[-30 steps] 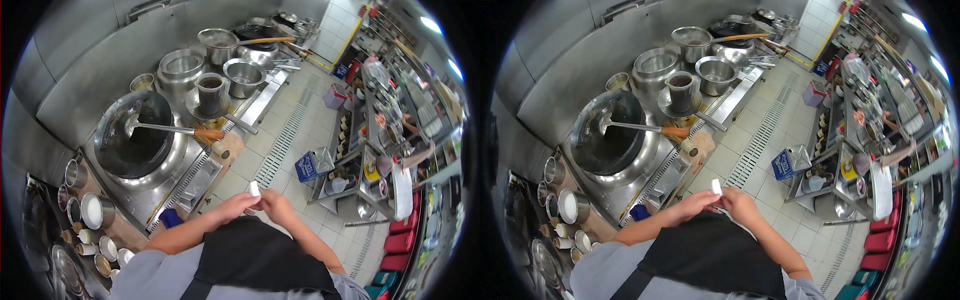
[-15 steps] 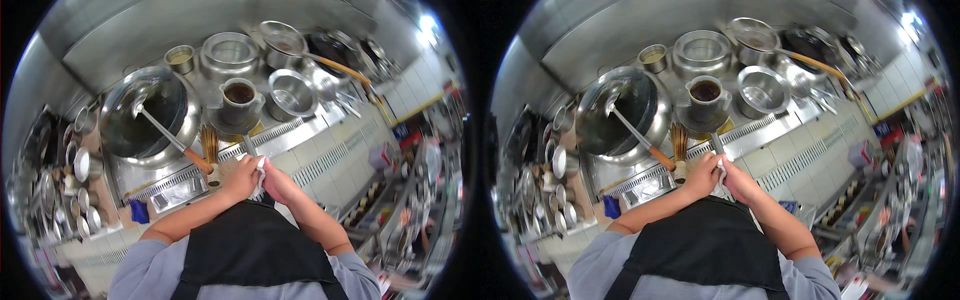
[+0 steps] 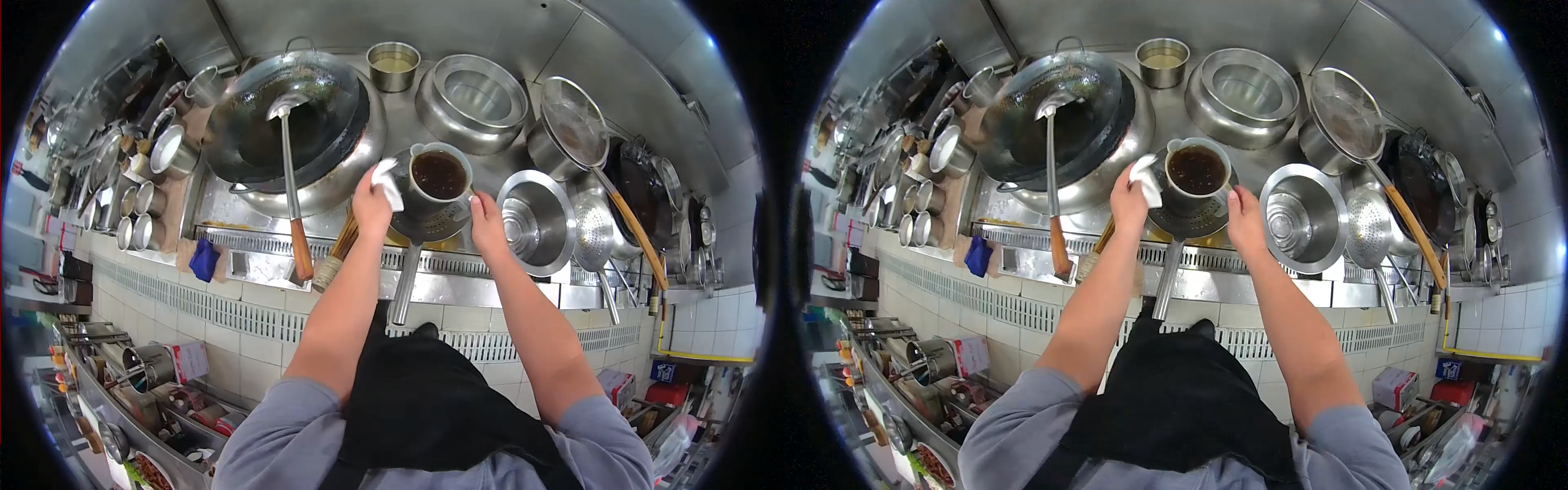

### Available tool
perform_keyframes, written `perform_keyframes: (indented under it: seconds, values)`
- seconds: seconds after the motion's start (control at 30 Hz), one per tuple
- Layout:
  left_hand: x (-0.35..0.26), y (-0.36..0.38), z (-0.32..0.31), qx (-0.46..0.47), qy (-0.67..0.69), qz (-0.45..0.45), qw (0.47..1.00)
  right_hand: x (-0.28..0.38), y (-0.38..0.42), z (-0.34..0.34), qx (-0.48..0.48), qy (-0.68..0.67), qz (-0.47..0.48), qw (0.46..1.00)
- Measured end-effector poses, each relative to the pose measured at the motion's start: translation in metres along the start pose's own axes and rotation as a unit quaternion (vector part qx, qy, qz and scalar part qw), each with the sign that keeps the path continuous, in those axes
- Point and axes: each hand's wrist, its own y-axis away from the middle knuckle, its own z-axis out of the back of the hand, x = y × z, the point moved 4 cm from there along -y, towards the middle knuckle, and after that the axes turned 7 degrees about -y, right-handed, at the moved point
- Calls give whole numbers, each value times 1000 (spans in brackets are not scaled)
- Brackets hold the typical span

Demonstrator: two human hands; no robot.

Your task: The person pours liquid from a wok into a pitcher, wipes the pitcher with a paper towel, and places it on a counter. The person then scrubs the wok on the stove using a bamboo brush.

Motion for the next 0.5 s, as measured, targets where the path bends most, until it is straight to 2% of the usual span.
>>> perform_keyframes:
  seconds: [0.03,0.07,0.13,0.2,0.27,0.33,0.4,0.47,0.5]
  values:
    - [-14,-4,-9,27,11,8,1000,11,6,-2,35,-4,-42,998]
    - [2,-13,-28,74,84,2,994,13,9,-4,74,-5,-83,994]
    - [-15,0,-38,85,78,20,993,-14,6,-12,82,-10,-87,993]
    - [-19,19,-39,41,92,14,995,-20,8,-14,18,-85,-94,992]
    - [-14,40,-42,-12,85,-25,996,-20,10,-13,26,-76,-105,991]
    - [-20,62,-44,-58,65,-93,992,-11,10,-12,48,-137,-139,980]
    - [-24,78,-45,-67,45,-131,988,-17,8,-9,65,-128,-130,981]
    - [-22,89,-40,-77,8,-131,988,-27,6,-8,77,-130,-126,980]
    - [-18,94,-38,-47,13,-113,992,-23,7,-7,79,-151,-137,976]
